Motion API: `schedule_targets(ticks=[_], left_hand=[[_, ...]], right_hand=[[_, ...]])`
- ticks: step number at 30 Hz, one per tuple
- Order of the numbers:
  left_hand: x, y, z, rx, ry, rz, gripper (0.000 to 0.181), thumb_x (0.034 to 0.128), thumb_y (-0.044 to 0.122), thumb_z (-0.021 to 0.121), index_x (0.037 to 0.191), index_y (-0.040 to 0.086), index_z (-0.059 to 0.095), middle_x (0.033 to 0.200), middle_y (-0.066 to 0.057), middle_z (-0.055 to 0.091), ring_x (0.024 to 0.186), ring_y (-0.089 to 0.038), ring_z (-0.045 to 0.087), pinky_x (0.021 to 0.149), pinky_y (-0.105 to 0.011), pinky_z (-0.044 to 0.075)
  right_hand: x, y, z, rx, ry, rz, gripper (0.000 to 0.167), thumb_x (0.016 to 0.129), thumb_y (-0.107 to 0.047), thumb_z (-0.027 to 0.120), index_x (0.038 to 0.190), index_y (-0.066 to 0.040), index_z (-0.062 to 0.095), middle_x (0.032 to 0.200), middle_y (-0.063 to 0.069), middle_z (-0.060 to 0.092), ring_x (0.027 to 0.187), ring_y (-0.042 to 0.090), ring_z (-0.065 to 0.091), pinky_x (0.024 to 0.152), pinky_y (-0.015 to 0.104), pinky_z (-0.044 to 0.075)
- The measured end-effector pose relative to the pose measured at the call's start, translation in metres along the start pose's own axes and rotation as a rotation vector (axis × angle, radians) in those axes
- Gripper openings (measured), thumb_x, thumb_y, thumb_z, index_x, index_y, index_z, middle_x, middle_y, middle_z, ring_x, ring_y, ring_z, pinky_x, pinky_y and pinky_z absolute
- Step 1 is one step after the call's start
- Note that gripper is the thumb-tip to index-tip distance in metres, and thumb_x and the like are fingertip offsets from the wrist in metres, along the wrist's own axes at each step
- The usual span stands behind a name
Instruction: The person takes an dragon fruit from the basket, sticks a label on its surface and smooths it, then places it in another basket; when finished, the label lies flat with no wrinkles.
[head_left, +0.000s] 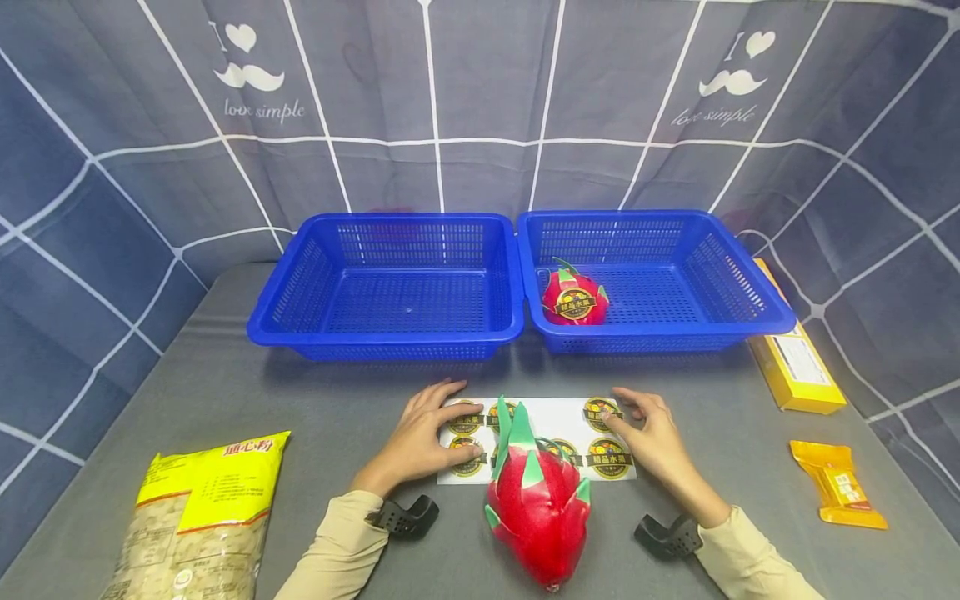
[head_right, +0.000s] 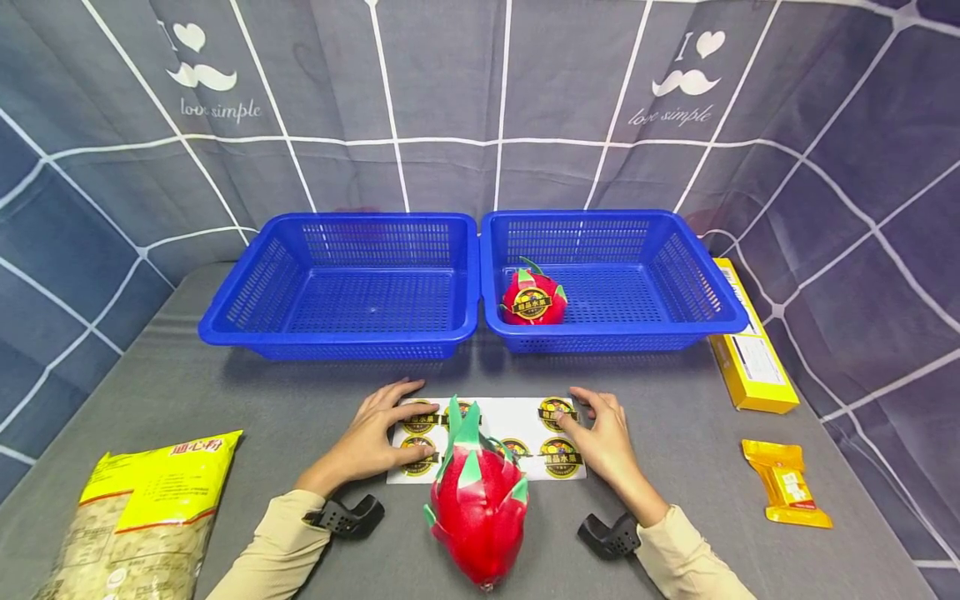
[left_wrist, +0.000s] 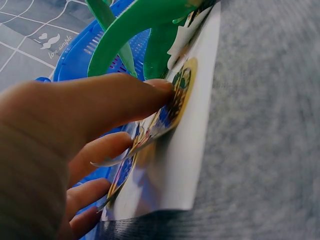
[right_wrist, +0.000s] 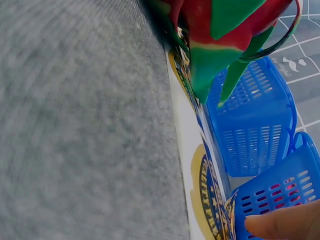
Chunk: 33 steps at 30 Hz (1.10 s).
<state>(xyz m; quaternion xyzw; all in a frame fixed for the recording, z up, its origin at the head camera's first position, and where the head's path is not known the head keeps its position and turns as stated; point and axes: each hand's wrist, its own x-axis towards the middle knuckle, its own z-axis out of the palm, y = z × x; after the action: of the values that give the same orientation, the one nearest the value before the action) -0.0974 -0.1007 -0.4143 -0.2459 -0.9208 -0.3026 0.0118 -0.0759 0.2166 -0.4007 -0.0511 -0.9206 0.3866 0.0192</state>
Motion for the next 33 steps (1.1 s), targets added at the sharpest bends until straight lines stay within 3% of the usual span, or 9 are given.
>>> schedule_targets(ticks=[12,23,33], left_hand=[[0.0005,0.0003,-0.0001,0.007,-0.021,-0.019,0.055,0.0671,0.045,0.071,0.118,0.028,0.060,0.141,-0.002,0.040,0.135,-0.026,0.027,0.109,-0.051,0.017],[-0.0004,0.0028,-0.0017,0.003,-0.010,-0.007,0.054,0.0669,0.043,0.072,0.117,0.026,0.061,0.140,-0.003,0.042,0.135,-0.026,0.029,0.109,-0.051,0.019],[-0.0004,0.0012,-0.0009,0.002,-0.018,-0.026,0.055,0.0671,0.046,0.071,0.118,0.028,0.060,0.141,-0.001,0.040,0.136,-0.025,0.027,0.109,-0.050,0.018]], right_hand=[[-0.0043,-0.0010,0.0030,-0.061,0.035,-0.059,0.045,0.077,-0.023,0.068,0.113,0.001,0.060,0.107,0.017,0.049,0.094,0.026,0.043,0.076,0.033,0.034],[-0.0050,0.0020,0.0079,-0.021,0.156,-0.108,0.024,0.079,-0.013,0.065,0.103,-0.006,0.066,0.098,0.014,0.056,0.088,0.026,0.050,0.078,0.035,0.036],[-0.0054,0.0002,0.0080,0.001,0.208,-0.208,0.018,0.077,-0.005,0.066,0.095,-0.010,0.070,0.084,0.004,0.060,0.069,0.000,0.047,0.061,0.015,0.042]])
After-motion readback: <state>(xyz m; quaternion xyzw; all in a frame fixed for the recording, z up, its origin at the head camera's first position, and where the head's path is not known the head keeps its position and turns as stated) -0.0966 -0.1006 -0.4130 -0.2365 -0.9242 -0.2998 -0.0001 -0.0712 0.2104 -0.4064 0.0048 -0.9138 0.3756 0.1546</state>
